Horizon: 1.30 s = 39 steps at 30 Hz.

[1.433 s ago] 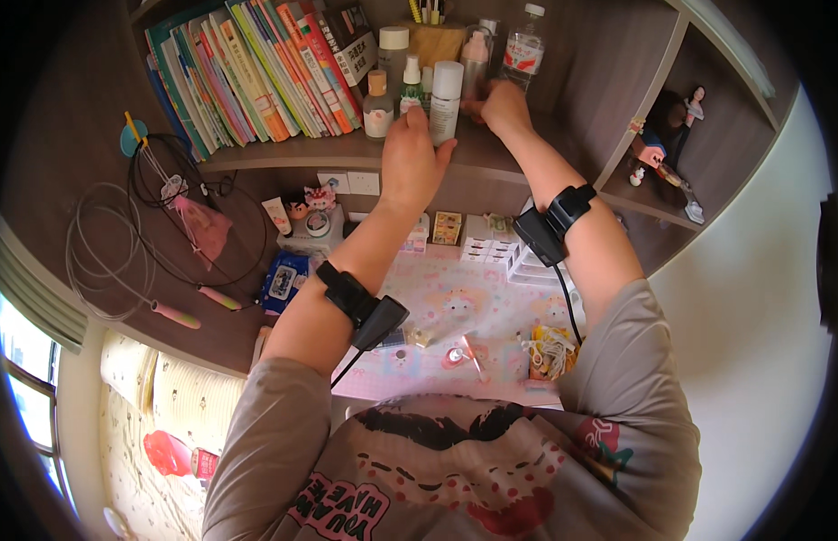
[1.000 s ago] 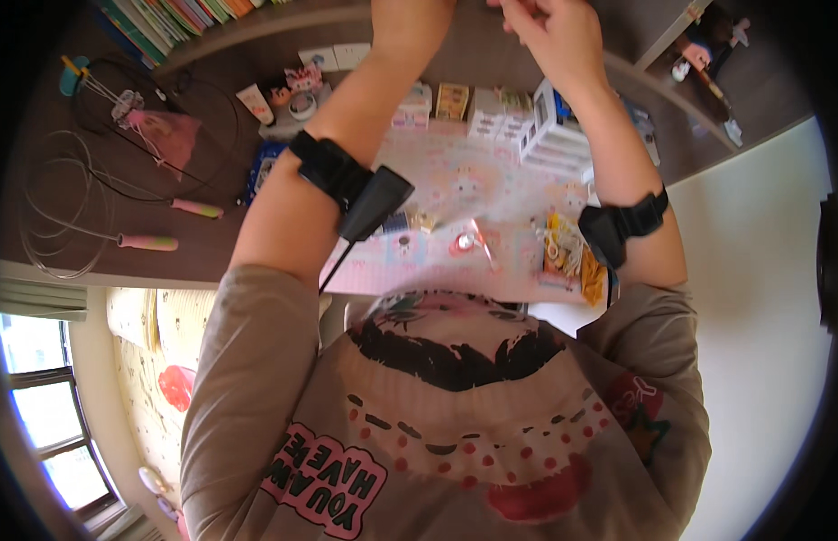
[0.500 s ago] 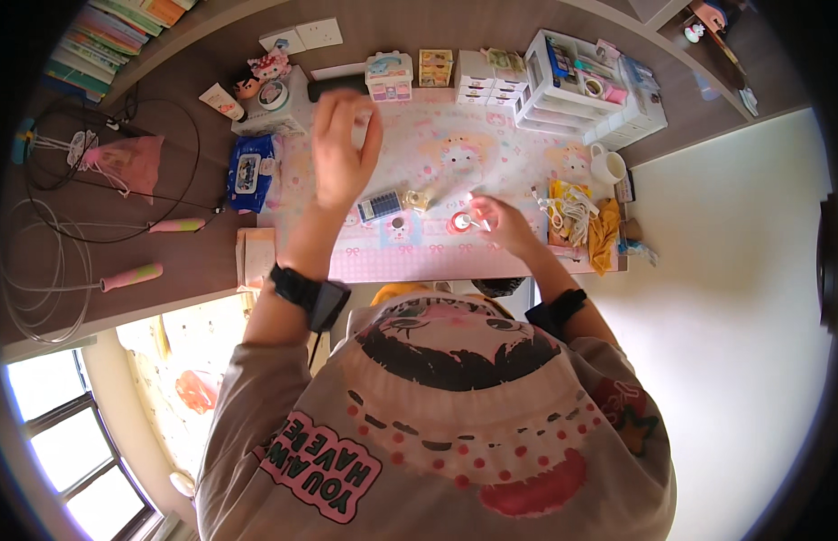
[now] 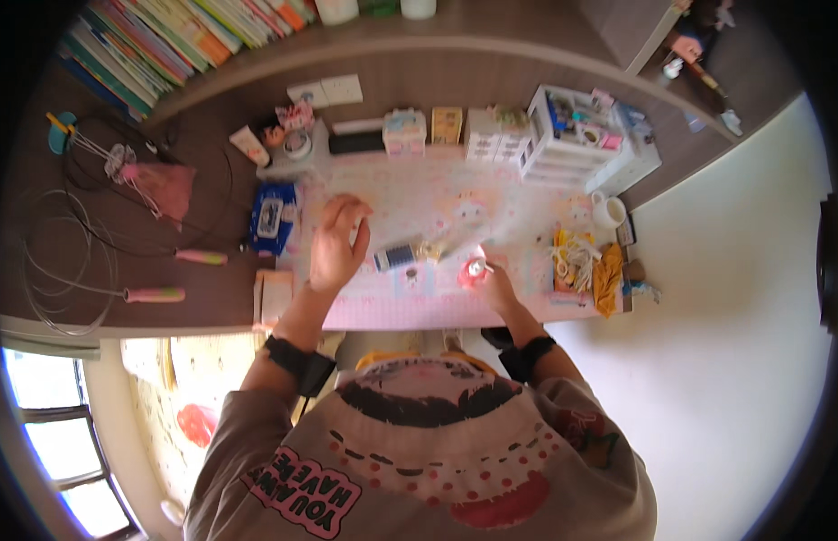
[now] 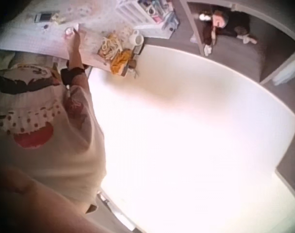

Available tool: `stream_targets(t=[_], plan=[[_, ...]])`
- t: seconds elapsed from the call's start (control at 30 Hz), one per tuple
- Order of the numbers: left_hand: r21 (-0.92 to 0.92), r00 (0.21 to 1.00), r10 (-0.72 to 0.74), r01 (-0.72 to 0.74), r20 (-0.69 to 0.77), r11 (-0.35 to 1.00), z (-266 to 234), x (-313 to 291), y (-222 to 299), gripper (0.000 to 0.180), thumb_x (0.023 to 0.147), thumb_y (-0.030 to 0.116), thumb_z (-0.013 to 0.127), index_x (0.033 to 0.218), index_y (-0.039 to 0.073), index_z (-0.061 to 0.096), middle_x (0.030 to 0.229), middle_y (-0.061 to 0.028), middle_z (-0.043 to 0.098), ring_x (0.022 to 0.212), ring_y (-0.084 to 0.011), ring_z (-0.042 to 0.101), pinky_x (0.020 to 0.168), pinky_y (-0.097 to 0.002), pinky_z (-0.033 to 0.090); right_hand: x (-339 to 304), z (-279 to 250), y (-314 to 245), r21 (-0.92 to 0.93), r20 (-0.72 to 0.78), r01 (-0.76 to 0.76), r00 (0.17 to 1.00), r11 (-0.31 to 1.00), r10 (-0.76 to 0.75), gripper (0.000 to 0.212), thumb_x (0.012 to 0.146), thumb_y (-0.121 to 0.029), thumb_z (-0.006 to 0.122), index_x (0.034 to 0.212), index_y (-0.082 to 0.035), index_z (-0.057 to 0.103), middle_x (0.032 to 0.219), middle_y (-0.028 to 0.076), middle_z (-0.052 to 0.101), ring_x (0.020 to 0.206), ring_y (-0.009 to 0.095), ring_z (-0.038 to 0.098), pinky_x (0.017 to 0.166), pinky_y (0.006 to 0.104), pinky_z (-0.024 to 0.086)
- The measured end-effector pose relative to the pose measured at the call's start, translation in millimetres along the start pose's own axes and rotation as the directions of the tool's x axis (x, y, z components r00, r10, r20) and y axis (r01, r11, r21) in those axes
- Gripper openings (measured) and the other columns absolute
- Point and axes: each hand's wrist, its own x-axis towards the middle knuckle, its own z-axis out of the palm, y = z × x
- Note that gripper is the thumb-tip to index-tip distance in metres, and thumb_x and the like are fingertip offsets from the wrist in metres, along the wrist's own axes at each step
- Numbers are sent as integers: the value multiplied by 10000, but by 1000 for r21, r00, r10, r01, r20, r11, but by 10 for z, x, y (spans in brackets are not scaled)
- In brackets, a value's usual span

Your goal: Organizing various items including bottles, books, and accessories on a desk and shelf.

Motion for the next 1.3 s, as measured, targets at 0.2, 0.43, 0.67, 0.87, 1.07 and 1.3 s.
stream_targets(t=[0.2,0.43,0.67,0.87,1.07,1.3], plan=[[-11,996,52,-53,-67,999,-163,253,128,225,774,-68,617,965,49,608,1010,-128,593,931,-333,585,759,-395,501,-38,-616,-1372,86,-43,148,989,985,-144,458,797,-203,780,1162,-30,564,953,92,694,899,222,686,820,349,533],[162,908,289,-249,-303,955,-439,929,379,219,762,-54,635,961,33,614,992,-132,599,931,-349,570,814,-424,462,178,-1562,-3355,150,-145,544,838,825,-526,524,833,-225,780,1236,-69,484,1068,12,625,993,128,606,958,338,449],[265,809,401,-312,-429,912,-733,1677,468,207,775,-31,639,972,31,622,1017,-129,601,952,-356,561,820,-428,465,1283,-2201,-4256,-440,-350,476,690,761,-634,574,767,-334,799,1165,-17,534,1034,149,690,935,271,678,819,375,527],[225,865,381,-320,-328,920,-681,1775,291,245,791,-10,651,1030,32,620,1039,-137,605,979,-351,569,846,-417,478,1762,-2187,-4388,-583,-330,308,756,752,-565,608,741,-371,800,1184,-39,550,1076,180,682,1033,346,649,881,432,501],[228,893,323,-259,-312,939,-647,1723,280,275,785,-8,676,1051,49,638,1055,-117,623,947,-339,586,810,-407,489,1950,-1964,-4423,-576,-317,283,788,767,-528,600,731,-365,799,1174,-47,549,1097,175,675,1042,337,646,880,428,505],[196,886,327,-275,-329,941,-626,1783,271,270,774,-4,682,1037,47,647,1023,-116,633,915,-338,589,803,-403,490,2070,-1832,-4408,-564,-335,313,759,764,-558,586,726,-329,807,1147,-21,541,1107,201,664,1060,358,633,873,432,507]])
